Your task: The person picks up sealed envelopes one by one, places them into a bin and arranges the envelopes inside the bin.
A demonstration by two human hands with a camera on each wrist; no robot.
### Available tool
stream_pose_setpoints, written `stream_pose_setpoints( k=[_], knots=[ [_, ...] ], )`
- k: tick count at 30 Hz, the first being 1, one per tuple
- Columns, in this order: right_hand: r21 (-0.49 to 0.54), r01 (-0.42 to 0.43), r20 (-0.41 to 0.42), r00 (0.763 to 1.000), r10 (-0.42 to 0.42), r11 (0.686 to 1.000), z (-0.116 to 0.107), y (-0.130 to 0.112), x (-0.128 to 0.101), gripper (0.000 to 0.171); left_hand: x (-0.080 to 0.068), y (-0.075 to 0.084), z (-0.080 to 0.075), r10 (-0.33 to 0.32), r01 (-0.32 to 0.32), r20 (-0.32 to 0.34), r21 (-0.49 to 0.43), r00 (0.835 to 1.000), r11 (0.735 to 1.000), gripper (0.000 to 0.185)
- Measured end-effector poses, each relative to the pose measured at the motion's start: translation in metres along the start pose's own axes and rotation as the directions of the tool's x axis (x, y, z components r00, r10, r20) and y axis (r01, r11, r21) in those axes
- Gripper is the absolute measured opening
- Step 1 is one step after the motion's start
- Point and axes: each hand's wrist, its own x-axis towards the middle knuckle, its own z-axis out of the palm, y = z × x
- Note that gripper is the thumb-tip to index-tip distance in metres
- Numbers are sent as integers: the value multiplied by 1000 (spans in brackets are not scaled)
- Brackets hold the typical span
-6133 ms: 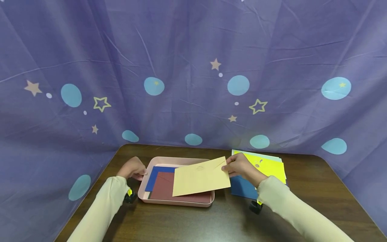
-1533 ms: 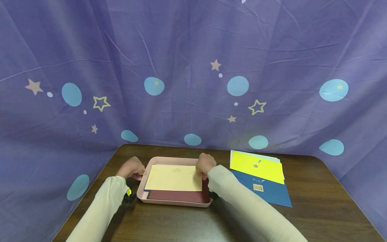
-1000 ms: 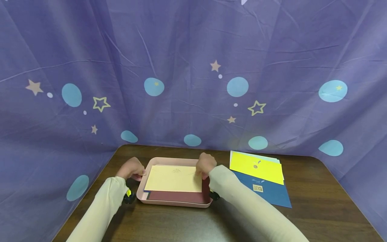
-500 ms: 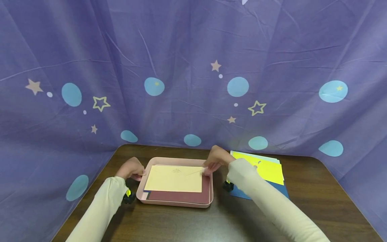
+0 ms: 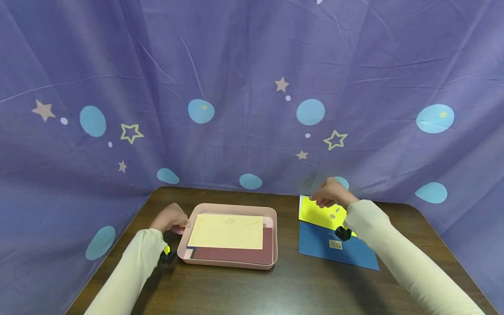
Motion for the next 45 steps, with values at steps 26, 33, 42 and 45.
stream_pose_setpoints(
  k=[26, 33, 42, 45],
  knots=[
    [0, -377, -168, 913, 372, 926, -38, 133, 1, 59, -4, 1, 2, -14, 14, -17, 0, 1000, 1000, 15],
    [-33, -459, -206, 873, 443, 888, -34, 127, -3, 80, -5, 3, 1, -6, 6, -20, 20, 1000, 1000, 16],
    [37, -501, -205, 843, 497, 865, -30, 134, 9, 76, -6, 3, 1, -8, 8, -11, 2, 1000, 1000, 18],
    [75, -497, -187, 845, 501, 865, -30, 137, 13, 79, -5, 2, 2, -14, 14, -10, -9, 1000, 1000, 17]
  ],
)
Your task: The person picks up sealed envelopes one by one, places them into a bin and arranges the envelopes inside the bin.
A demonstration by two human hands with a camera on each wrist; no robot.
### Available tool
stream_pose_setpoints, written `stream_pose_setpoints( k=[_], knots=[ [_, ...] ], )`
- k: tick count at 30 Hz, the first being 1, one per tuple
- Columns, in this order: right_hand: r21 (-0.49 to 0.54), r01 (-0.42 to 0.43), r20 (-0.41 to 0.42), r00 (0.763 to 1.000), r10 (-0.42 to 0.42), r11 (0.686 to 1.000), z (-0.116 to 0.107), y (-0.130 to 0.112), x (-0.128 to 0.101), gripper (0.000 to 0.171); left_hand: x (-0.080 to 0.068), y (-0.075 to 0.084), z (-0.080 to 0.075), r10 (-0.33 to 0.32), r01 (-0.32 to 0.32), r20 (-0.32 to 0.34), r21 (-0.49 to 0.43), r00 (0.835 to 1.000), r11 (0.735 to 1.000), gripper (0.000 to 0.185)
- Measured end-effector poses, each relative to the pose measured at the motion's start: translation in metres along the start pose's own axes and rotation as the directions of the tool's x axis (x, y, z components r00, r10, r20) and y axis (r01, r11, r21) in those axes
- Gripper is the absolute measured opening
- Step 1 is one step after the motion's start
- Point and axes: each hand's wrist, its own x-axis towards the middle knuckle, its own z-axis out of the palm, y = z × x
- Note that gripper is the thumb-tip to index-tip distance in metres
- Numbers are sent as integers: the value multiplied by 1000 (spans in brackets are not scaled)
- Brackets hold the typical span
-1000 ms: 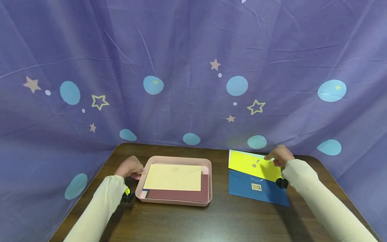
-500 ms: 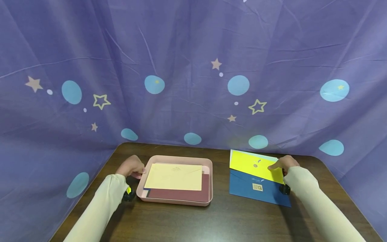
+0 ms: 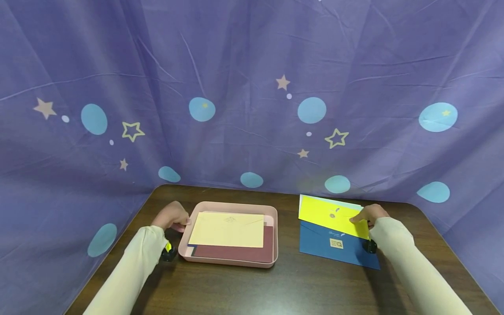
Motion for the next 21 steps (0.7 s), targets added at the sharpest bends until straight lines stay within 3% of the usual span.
stream_pose_setpoints(
  k=[5, 9, 13, 21],
  knots=[
    [-7, 37, 20, 999, -37, 999, -1, 4, 2, 79, 1, -1, 1, -7, 7, -1, -7, 1000, 1000, 15],
    [-33, 4, 38, 999, -2, 999, -1, 1, -1, 85, 0, 0, 1, -7, 7, -2, -9, 1000, 1000, 16],
    [-48, 31, 50, 998, -28, 998, 0, 2, -1, 87, 0, 0, 2, -2, 2, -1, -8, 1000, 1000, 18],
    [55, 95, 28, 995, -97, 994, -4, 11, 4, 63, 4, -3, 2, -1, 1, -1, 6, 1000, 1000, 17]
  ],
)
